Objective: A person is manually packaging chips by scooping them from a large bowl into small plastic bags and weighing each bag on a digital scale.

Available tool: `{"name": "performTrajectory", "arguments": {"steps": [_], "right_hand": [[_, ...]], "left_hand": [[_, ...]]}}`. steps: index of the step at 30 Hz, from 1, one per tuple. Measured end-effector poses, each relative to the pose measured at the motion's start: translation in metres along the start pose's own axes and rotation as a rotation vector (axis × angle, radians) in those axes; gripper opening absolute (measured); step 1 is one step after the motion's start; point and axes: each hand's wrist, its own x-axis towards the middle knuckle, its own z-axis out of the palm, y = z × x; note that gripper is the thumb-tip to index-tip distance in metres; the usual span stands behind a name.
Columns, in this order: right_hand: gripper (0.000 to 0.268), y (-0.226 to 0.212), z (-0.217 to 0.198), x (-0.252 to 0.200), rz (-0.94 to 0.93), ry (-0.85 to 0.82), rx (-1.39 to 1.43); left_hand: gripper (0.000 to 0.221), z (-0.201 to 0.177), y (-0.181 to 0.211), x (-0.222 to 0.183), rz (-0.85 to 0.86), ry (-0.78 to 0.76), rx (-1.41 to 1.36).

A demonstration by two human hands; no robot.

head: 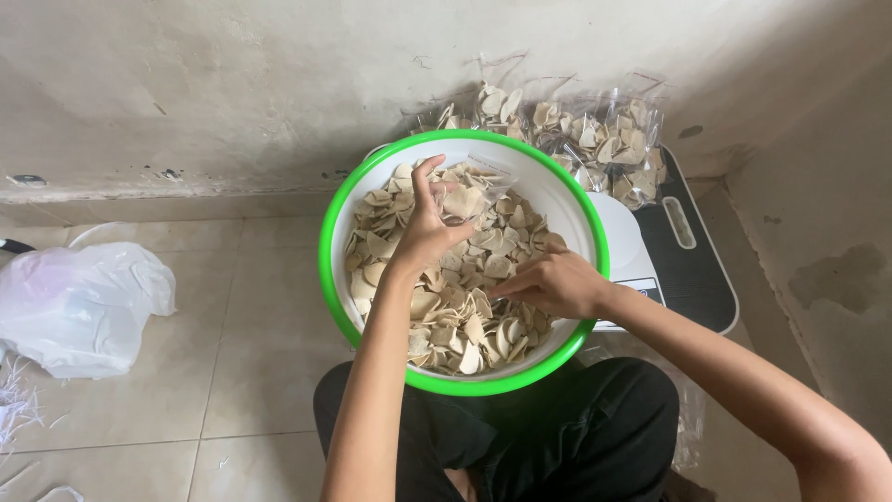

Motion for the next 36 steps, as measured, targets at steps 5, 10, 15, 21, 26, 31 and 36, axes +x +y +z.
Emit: {"name": "performTrajectory", "arguments": {"steps": [5,10,15,21,26,31,36], "right_hand": [[0.025,0.010,-0.004,-0.001,0.093,-0.004,0.112],[0.027,-0.017,-0.047,-0.017,0.178,-0.046,0.244],[0.028,-0.036,-0.095,-0.031,0.237,-0.057,0.307],[0.027,-0.057,-0.160,-0.031,0.253,0.154,0.280],[0.025,-0.041,-0.158,-0.012,0.255,0.383,0.143],[0.022,-0.023,-0.134,0.006,0.131,0.594,-0.186],[0.021,-0.011,-0.117,0.001,0.045,0.766,-0.440]], "left_hand": [[0.100,-0.001,0.006,-0.004,-0.002,-0.005,0.002],[0.099,0.000,0.005,-0.002,-0.017,-0.011,0.016],[0.098,-0.001,0.004,-0.003,-0.028,-0.017,0.036],[0.102,0.005,0.022,-0.013,-0.032,-0.047,0.027],[0.099,0.010,0.025,-0.014,-0.028,-0.071,-0.007],[0.101,0.004,0.014,-0.008,-0.027,-0.080,-0.068],[0.099,-0.002,-0.004,0.000,-0.001,-0.089,-0.091]]}}
